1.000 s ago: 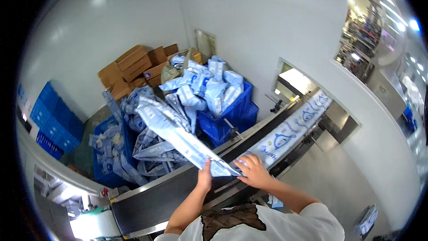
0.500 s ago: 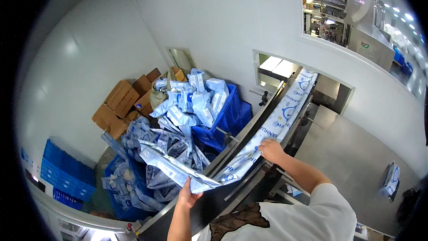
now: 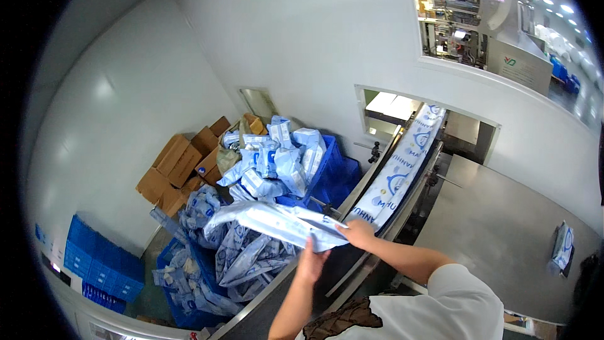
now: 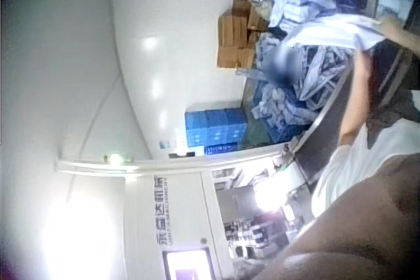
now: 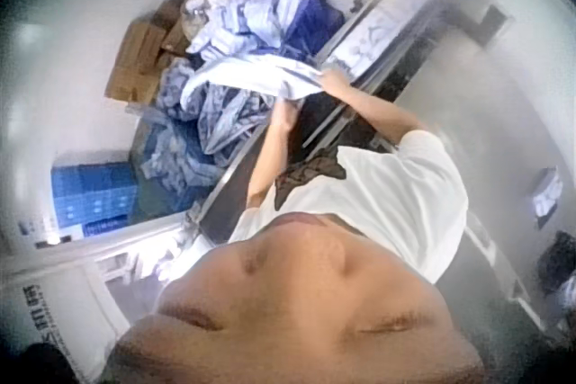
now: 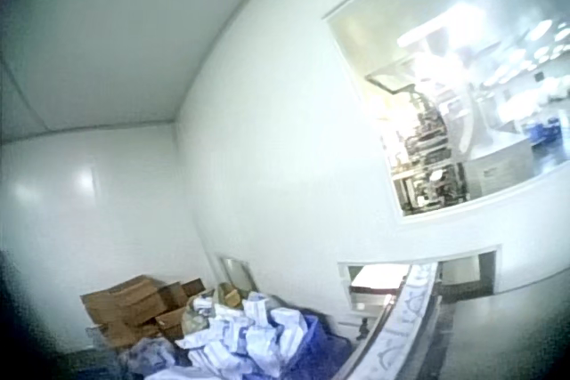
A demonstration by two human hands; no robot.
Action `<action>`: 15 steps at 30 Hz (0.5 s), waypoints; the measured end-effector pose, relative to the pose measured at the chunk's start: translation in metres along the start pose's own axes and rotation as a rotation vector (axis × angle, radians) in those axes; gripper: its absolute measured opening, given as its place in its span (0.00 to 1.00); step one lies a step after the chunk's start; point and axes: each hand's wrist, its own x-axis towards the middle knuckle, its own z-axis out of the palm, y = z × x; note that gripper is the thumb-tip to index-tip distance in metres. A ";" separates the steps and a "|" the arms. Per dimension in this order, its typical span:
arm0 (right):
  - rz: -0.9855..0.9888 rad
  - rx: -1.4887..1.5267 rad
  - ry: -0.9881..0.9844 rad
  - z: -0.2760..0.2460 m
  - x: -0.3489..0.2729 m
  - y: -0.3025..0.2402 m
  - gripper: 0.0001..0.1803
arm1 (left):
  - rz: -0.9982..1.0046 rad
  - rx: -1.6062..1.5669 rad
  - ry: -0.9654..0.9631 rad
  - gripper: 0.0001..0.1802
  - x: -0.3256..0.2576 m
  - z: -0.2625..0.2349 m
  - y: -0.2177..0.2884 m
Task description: The person handles lengths of blue and white printed plastic packaging material, straightening them and placing them onto a moving conveyor belt.
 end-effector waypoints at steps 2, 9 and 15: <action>-0.004 -0.008 -0.014 0.006 -0.010 -0.006 0.30 | 0.111 -0.061 0.094 0.28 -0.003 0.015 -0.021; -0.427 0.063 0.028 0.021 -0.060 -0.020 0.21 | 0.257 0.002 0.322 0.21 -0.031 -0.008 -0.023; -0.940 -0.127 -0.062 -0.033 -0.070 -0.012 0.26 | 0.291 0.002 0.347 0.23 -0.045 -0.053 -0.020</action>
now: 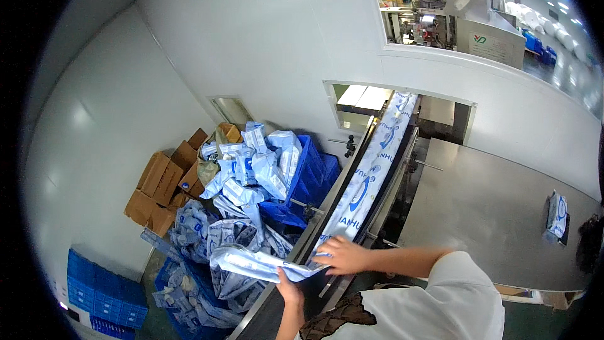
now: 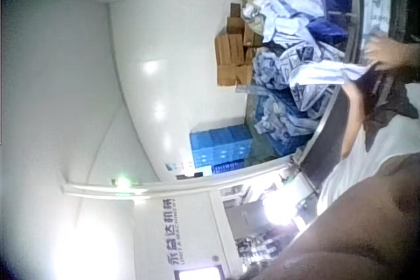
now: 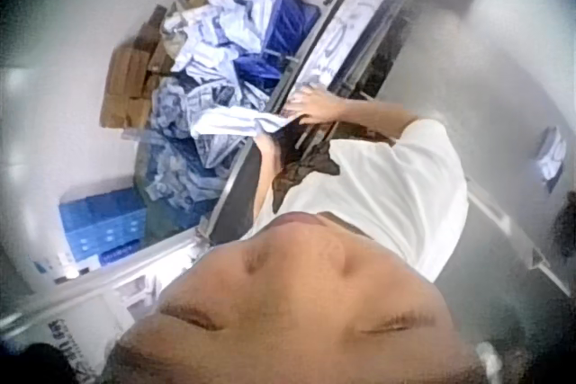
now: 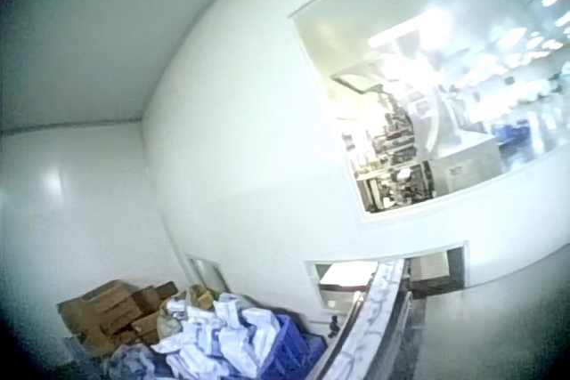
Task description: The person handles lengths of blue and white printed plastic packaging material, straightening them and placing them onto a moving conveyor belt.
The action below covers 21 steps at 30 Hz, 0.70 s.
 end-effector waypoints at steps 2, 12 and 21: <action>0.039 -0.179 -0.006 -0.022 -0.015 0.021 0.23 | 0.008 0.081 0.043 0.23 -0.004 -0.006 0.010; 0.415 -0.345 -0.036 -0.010 -0.063 0.115 0.08 | 0.101 0.192 0.068 0.26 0.011 -0.042 0.055; 0.695 -0.056 0.226 0.008 -0.009 0.084 0.20 | -0.004 -0.155 -0.116 0.43 0.099 0.010 0.102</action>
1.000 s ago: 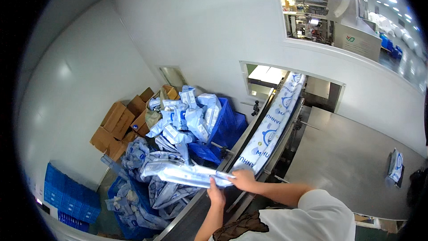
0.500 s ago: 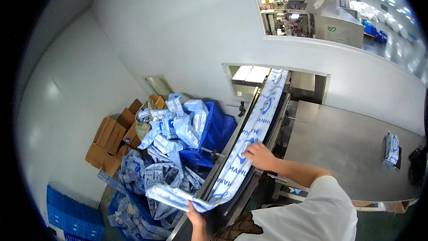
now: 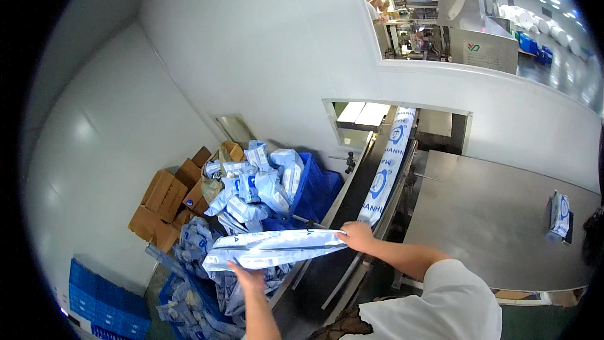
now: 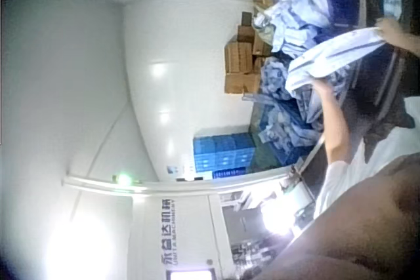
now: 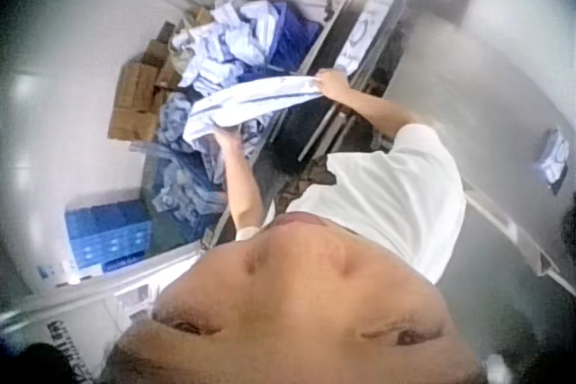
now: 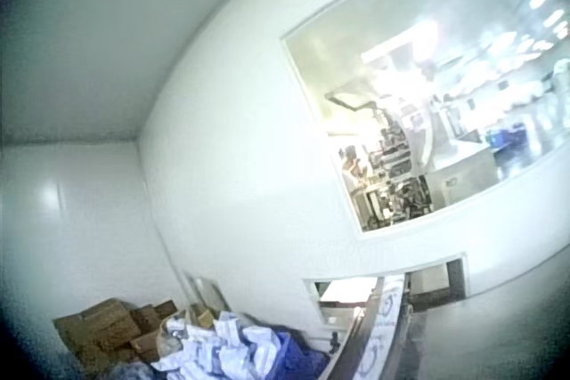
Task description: The person handles lengths of blue and white printed plastic packaging material, straightening them and placing them onto a moving conveyor belt.
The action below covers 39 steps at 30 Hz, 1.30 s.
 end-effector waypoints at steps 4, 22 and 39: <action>0.183 0.086 -0.067 0.012 0.003 -0.024 0.24 | -0.068 0.012 -0.138 0.39 -0.040 0.053 -0.080; -0.640 -0.090 -0.306 -0.027 -0.052 -0.049 0.17 | -0.112 0.392 -0.038 0.35 -0.094 -0.006 -0.116; -0.435 -0.392 -0.220 -0.011 -0.024 0.019 0.06 | -0.426 0.623 0.112 0.27 -0.119 -0.035 -0.026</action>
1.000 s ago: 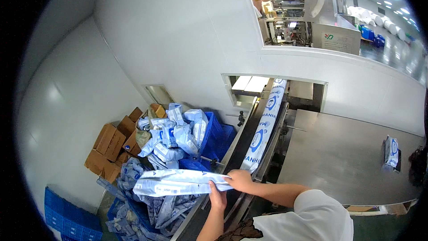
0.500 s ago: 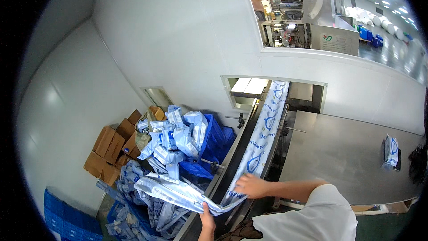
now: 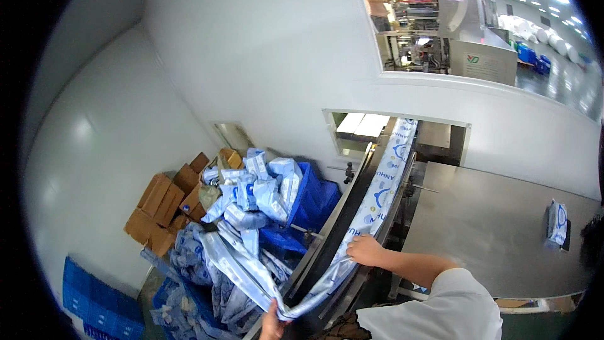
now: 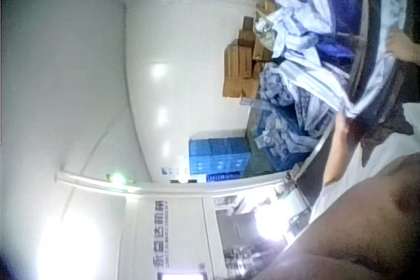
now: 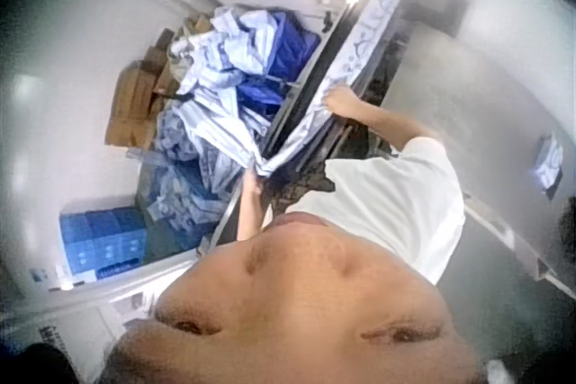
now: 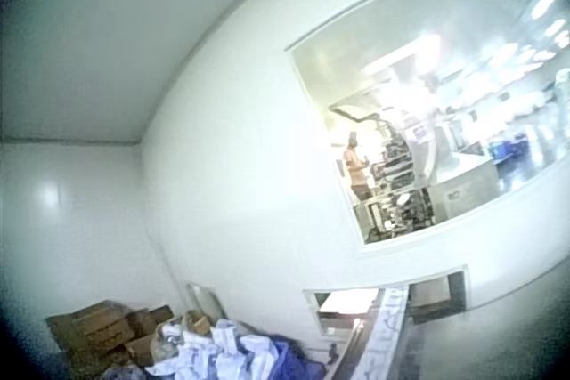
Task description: The person handles lengths of blue and white printed plastic packaging material, straightening them and placing them onto a moving conveyor belt.
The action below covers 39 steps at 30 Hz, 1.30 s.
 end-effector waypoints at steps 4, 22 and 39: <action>0.155 0.103 0.042 -0.011 0.019 -0.020 0.16 | 0.374 -0.501 -0.227 0.24 0.034 -0.016 0.039; 0.015 0.458 0.008 -0.003 0.051 -0.116 0.16 | 0.373 -0.530 0.142 0.21 0.077 0.083 -0.044; 0.030 0.083 0.155 -0.014 0.024 0.029 0.06 | 0.205 -0.818 0.269 0.18 0.045 -0.019 -0.007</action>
